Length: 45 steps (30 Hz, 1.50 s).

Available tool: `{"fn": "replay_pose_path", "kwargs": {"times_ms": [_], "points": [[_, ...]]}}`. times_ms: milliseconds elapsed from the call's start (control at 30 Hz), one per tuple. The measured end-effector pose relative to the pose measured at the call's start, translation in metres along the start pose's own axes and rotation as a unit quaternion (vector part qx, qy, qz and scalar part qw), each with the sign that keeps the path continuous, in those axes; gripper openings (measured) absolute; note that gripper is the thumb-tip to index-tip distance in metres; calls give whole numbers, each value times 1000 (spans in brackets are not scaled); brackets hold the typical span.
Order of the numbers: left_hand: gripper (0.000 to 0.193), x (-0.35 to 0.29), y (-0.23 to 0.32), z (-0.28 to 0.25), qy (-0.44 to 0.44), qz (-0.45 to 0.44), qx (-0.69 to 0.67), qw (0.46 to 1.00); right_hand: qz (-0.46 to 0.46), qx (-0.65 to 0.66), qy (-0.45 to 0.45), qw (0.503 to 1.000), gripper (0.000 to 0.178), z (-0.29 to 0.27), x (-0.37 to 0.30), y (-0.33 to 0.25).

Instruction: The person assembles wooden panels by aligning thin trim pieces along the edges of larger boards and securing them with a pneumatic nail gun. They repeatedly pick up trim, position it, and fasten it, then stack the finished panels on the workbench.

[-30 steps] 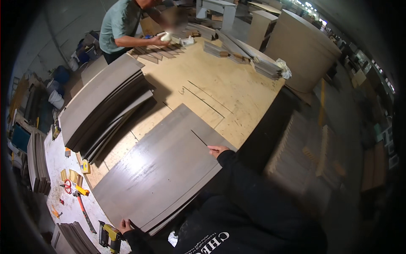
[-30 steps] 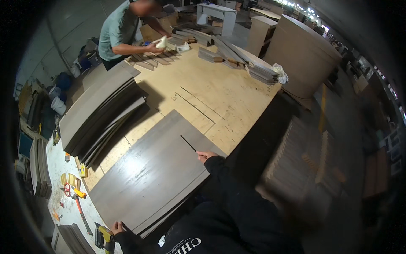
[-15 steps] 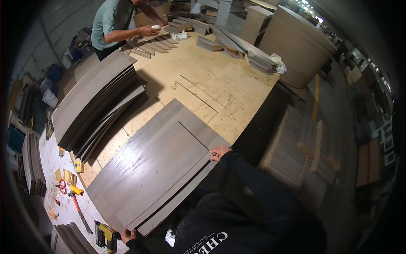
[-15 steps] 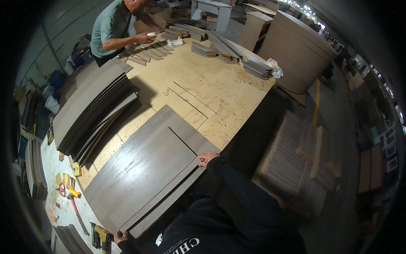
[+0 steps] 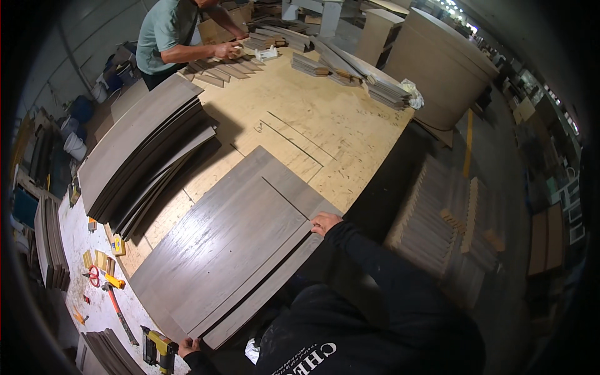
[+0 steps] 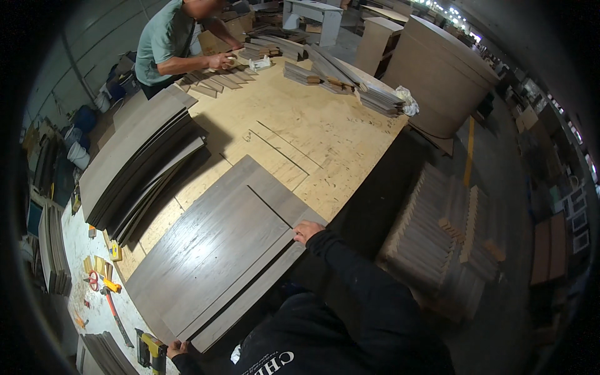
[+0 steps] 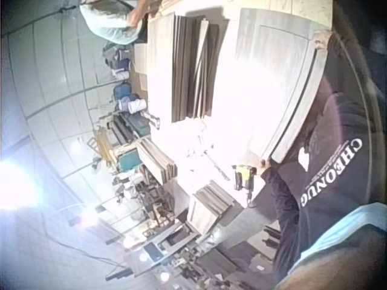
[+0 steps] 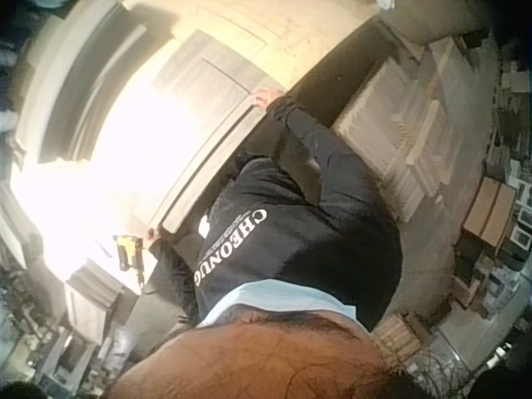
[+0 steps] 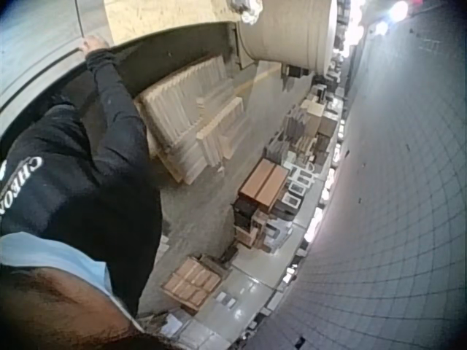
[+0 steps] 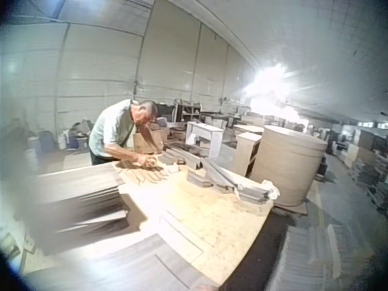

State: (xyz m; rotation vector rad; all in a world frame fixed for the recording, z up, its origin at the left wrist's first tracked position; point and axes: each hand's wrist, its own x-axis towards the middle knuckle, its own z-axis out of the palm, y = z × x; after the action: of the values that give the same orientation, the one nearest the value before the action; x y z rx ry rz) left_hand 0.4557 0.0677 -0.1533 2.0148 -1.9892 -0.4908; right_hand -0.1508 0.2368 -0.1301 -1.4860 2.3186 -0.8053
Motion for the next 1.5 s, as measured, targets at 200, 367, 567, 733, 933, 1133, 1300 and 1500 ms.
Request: {"fn": "replay_pose_path", "kwargs": {"times_ms": [200,367,567,733,933,1133,1300,1500], "points": [[38,-10,23,-7,16,20,10,1000,31,-16,-24,999,36,-11,2,-24],[46,-7,51,-18,23,13,76,997,15,-47,1,999,45,-3,5,-19],[48,-1,18,-3,51,27,59,997,-1,-32,10,999,45,1,7,-14],[47,-4,28,-5,48,23,51,997,-7,-27,27,999,45,2,5,-12],[42,-9,14,4,77,69,-45,994,26,6,30,999,32,2,-3,-18],[24,-9,-2,16,-48,-174,-448,876,163,38,98,981,21,4,-6,-29],[32,-10,-14,24,14,-175,-402,899,313,120,60,940,24,-3,3,-41],[37,-14,-16,43,148,-120,-262,946,309,93,58,945,25,11,7,-26]]}}
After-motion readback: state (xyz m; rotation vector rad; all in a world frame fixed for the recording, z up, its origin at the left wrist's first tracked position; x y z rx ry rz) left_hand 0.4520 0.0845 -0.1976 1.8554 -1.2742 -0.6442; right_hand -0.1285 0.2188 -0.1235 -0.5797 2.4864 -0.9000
